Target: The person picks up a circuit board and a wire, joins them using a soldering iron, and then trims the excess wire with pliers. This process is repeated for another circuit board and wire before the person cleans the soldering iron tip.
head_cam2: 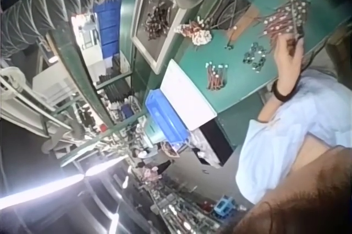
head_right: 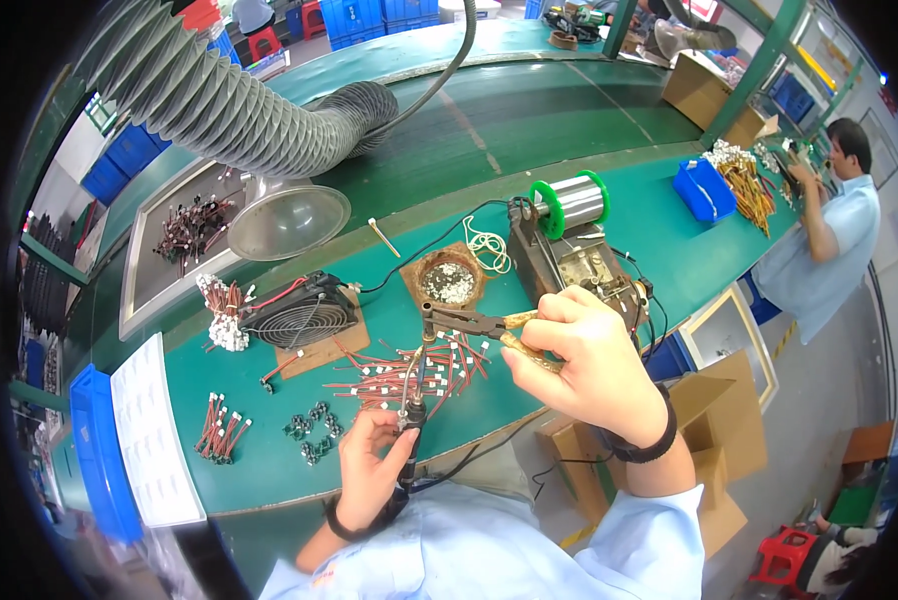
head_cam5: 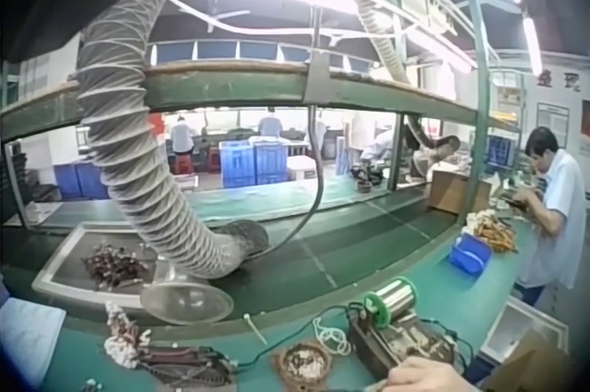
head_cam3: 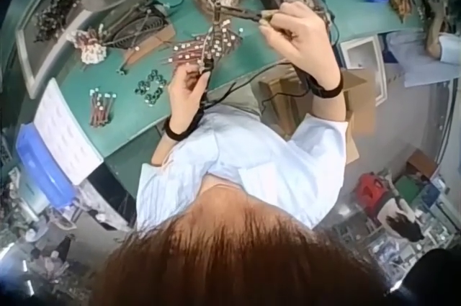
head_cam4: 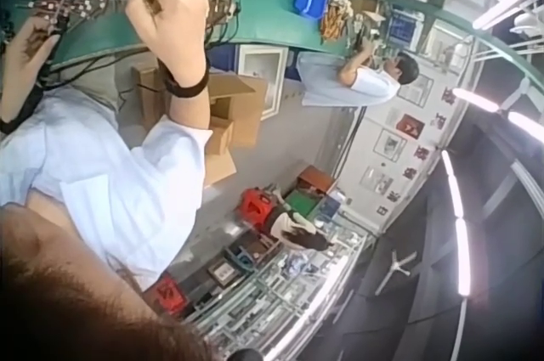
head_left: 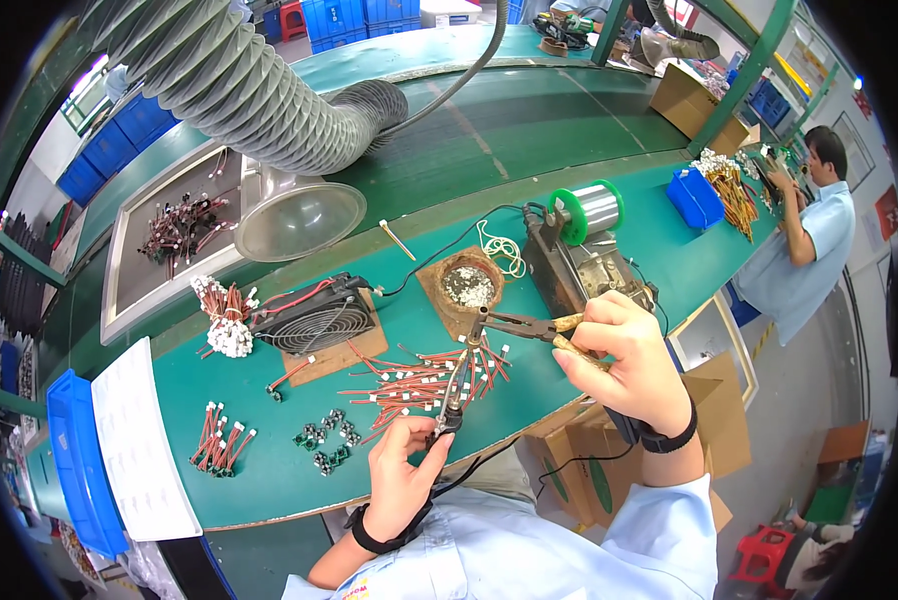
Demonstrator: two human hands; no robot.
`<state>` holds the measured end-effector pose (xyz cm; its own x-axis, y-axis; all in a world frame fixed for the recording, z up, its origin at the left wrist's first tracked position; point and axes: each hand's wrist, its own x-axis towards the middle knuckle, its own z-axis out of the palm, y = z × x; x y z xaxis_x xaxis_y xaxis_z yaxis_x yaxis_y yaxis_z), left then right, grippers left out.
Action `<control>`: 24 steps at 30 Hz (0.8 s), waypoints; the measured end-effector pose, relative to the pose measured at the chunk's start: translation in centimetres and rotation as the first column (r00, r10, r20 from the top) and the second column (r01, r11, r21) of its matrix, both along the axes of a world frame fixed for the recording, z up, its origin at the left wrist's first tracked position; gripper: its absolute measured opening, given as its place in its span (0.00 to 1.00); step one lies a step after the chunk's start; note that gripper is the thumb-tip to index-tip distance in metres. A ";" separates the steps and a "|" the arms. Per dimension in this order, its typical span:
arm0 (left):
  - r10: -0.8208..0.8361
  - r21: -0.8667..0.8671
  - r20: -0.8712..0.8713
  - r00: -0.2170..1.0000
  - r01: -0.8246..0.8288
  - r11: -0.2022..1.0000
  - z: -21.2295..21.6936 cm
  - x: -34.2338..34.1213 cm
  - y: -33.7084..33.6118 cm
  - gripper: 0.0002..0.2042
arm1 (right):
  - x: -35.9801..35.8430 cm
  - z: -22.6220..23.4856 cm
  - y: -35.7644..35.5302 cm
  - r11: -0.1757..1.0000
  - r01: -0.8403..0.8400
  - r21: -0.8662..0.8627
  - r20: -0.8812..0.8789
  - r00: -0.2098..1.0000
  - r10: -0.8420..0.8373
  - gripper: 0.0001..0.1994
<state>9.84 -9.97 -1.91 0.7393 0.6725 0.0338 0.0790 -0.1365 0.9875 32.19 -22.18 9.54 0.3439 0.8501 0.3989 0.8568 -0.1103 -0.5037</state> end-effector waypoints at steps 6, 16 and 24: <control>-0.003 0.043 -0.028 1.000 0.004 0.999 -0.2 0.1 -0.1 0.10 | 0.0 0.5 -0.2 1.000 -0.006 -0.009 0.051 0.999 0.006 0.09; -0.072 0.144 0.009 0.997 0.070 0.987 0.3 0.4 0.0 0.08 | 2.0 1.1 -0.7 0.978 -0.100 -0.185 -0.241 0.969 0.054 0.12; -0.111 0.129 0.019 0.994 0.107 0.986 0.6 0.4 0.3 0.07 | 3.2 0.2 -0.6 0.942 -0.237 -0.237 -0.483 0.870 0.097 0.14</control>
<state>10.22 -9.68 -1.28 0.8058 0.5768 0.1341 0.0317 -0.2681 0.9629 35.36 -22.77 9.75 0.2700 0.9623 -0.0312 0.5545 -0.1819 -0.8121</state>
